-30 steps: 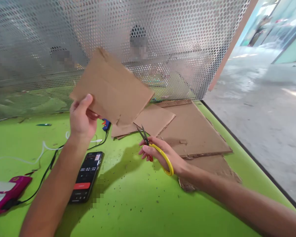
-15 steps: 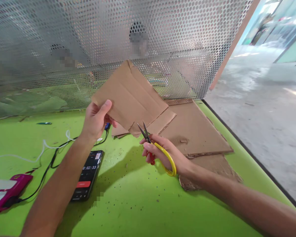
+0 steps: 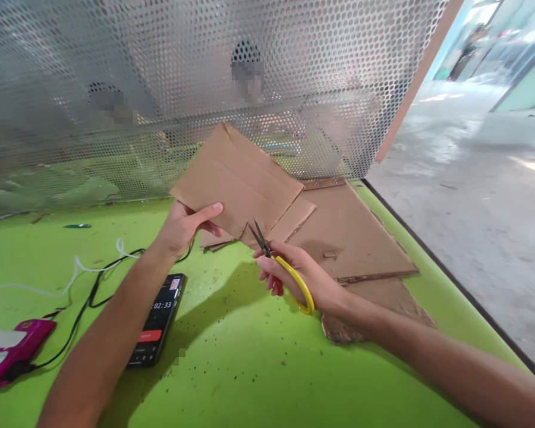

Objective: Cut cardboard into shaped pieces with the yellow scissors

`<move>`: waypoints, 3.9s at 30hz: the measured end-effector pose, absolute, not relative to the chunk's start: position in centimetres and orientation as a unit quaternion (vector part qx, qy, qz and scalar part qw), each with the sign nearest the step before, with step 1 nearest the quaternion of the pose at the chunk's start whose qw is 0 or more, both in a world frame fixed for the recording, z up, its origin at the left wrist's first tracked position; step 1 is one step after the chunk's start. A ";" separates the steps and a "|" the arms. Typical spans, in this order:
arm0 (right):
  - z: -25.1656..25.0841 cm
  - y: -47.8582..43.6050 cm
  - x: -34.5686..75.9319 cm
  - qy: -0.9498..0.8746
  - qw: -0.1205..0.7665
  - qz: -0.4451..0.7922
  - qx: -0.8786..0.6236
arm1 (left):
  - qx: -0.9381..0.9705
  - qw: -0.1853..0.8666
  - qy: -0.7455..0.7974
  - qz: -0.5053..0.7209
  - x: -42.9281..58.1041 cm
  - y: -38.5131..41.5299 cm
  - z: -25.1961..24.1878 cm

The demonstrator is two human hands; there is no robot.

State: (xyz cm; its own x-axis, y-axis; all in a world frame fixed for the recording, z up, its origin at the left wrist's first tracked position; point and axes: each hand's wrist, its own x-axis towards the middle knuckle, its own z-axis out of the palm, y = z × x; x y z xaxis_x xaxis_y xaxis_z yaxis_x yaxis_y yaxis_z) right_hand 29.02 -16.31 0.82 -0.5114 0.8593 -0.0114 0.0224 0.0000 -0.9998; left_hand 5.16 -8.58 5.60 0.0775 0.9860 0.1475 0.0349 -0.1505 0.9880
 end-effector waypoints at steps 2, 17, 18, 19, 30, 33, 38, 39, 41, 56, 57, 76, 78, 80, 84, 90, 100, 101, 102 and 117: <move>1.0 -16.3 29.1 -0.624 0.342 0.605 -0.358 | 0.563 0.466 0.452 0.511 5.3 -8.6 5.6; 2.4 -16.6 28.8 -0.574 0.355 0.645 -0.358 | 0.563 0.439 0.425 0.556 6.1 -9.0 5.6; 2.4 -16.7 28.7 -0.569 0.352 0.651 -0.359 | 0.566 0.430 0.426 0.559 6.3 -9.2 5.7; 2.5 -16.8 28.7 -0.564 0.350 0.656 -0.360 | 0.570 0.420 0.427 0.562 6.4 -9.3 5.8; 2.6 -16.8 28.7 -0.569 0.360 0.649 -0.353 | 0.588 0.356 0.436 0.581 7.5 -10.5 6.1; 2.7 -16.8 28.6 -0.575 0.369 0.640 -0.352 | 0.584 0.349 0.436 0.589 7.9 -10.8 6.0; 2.4 -16.3 28.7 -0.595 0.386 0.602 -0.366 | 0.571 0.357 0.452 0.584 8.7 -11.3 6.1; 2.3 -16.2 28.8 -0.604 0.384 0.592 -0.371 | 0.568 0.359 0.456 0.583 8.9 -11.4 6.1; 2.0 -16.0 29.0 -0.622 0.381 0.566 -0.384 | 0.564 0.364 0.462 0.580 9.1 -11.6 6.0; 0.7 -15.0 29.4 -0.605 0.441 0.514 -0.417 | 0.525 0.389 0.484 0.582 9.7 -11.7 3.9; 1.0 -15.2 29.4 -0.610 0.437 0.513 -0.417 | 0.528 0.378 0.489 0.583 9.7 -11.8 4.0; 3.8 -16.2 29.8 -0.669 0.354 0.502 -0.417 | 0.555 0.366 0.569 0.484 9.9 -12.4 3.3; 3.8 -16.2 29.8 -0.675 0.346 0.506 -0.410 | 0.545 0.384 0.563 0.488 9.8 -12.4 3.1; 3.8 -16.3 29.8 -0.678 0.338 0.510 -0.407 | 0.542 0.386 0.565 0.488 9.8 -12.3 2.9; 3.8 -16.4 29.6 -0.672 0.335 0.519 -0.407 | 0.577 0.314 0.566 0.498 9.8 -12.4 3.1; 4.1 -16.9 29.7 -0.687 0.322 0.510 -0.406 | 0.541 0.329 0.567 0.527 9.9 -12.4 4.0; 4.7 -17.0 30.1 -0.692 0.318 0.510 -0.401 | 0.512 0.439 0.517 0.527 9.9 -12.0 3.7; 4.6 -16.9 30.1 -0.693 0.319 0.507 -0.402 | 0.520 0.432 0.523 0.519 9.8 -12.1 3.7; 4.5 -16.9 30.1 -0.695 0.321 0.502 -0.403 | 0.527 0.424 0.529 0.513 9.8 -12.2 3.7; 3.0 -16.3 29.7 -0.645 0.399 0.472 -0.449 | 0.577 0.407 0.546 0.451 10.6 -13.0 3.3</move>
